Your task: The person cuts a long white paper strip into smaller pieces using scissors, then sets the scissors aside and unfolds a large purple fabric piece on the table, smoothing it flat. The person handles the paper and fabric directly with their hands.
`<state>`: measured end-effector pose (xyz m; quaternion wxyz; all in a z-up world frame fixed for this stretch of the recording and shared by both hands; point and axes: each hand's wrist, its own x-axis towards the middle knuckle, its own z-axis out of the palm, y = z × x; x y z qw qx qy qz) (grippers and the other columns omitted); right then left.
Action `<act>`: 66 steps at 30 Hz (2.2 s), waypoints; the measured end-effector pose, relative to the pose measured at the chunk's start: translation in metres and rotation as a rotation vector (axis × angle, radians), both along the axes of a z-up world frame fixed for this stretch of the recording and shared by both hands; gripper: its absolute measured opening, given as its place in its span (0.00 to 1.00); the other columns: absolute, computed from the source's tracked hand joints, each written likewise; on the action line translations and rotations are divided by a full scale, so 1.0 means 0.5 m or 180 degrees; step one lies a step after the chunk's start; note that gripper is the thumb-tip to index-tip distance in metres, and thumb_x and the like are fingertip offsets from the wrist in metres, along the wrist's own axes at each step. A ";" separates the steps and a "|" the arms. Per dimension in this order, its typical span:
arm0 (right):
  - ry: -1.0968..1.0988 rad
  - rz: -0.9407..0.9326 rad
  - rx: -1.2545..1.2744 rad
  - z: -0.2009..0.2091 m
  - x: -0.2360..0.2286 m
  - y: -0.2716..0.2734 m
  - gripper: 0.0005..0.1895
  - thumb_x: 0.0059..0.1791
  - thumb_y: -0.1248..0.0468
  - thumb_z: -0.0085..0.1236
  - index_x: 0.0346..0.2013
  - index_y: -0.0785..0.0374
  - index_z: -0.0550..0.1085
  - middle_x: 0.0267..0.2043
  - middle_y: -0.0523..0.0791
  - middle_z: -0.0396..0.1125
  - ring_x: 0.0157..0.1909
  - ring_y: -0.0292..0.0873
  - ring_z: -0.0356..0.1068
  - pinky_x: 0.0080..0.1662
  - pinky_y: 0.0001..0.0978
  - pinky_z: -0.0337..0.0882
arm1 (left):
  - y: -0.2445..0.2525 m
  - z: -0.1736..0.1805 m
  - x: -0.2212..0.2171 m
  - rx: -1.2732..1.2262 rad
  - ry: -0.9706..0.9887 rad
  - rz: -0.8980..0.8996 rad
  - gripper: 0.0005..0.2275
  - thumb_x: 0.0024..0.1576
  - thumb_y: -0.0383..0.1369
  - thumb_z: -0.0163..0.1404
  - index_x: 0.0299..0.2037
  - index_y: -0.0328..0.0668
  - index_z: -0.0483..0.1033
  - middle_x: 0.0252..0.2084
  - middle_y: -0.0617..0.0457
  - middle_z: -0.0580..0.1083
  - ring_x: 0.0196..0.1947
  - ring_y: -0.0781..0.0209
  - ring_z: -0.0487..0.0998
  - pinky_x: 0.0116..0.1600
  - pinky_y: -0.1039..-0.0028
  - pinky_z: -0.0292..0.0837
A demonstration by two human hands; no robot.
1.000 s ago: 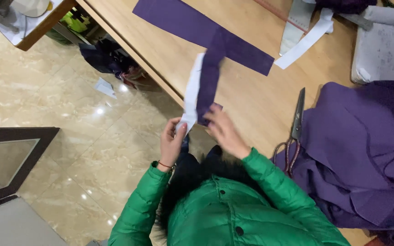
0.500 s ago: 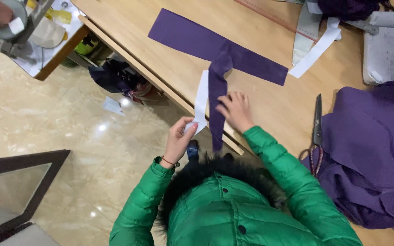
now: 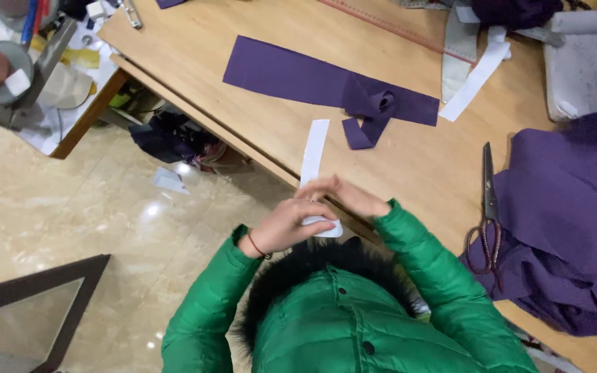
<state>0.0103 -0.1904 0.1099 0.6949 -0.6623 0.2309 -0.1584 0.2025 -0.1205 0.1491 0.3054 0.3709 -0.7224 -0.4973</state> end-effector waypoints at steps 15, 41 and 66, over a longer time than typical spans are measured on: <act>0.2017 -0.1875 -0.0701 -0.072 -0.376 0.013 0.10 0.47 0.60 0.66 0.42 0.55 0.80 0.32 0.40 0.73 0.40 0.39 0.69 0.48 0.34 0.67 | -0.385 -0.237 0.151 -0.0221 -0.1815 0.0458 0.07 0.60 0.40 0.57 0.46 0.57 0.80 0.45 0.51 0.81 0.53 0.45 0.80 0.57 0.54 0.71; 0.3061 -0.2414 -0.2425 -0.213 -0.342 0.205 0.12 0.51 0.46 0.61 0.44 0.46 0.76 0.44 0.38 0.66 0.49 0.42 0.67 0.54 0.39 0.62 | -0.388 -0.405 0.313 -0.1493 -0.2898 0.3033 0.19 0.51 0.37 0.64 0.51 0.59 0.73 0.48 0.58 0.68 0.44 0.55 0.77 0.46 0.61 0.67; 0.3007 -0.3076 -0.1684 -0.180 -0.380 0.224 0.16 0.51 0.55 0.65 0.51 0.53 0.76 0.46 0.45 0.63 0.51 0.51 0.67 0.53 0.45 0.63 | -0.196 -0.392 -0.030 -0.2141 -0.2563 0.1270 0.24 0.66 0.55 0.42 0.70 0.63 0.66 0.75 0.55 0.60 0.76 0.52 0.55 0.72 0.34 0.34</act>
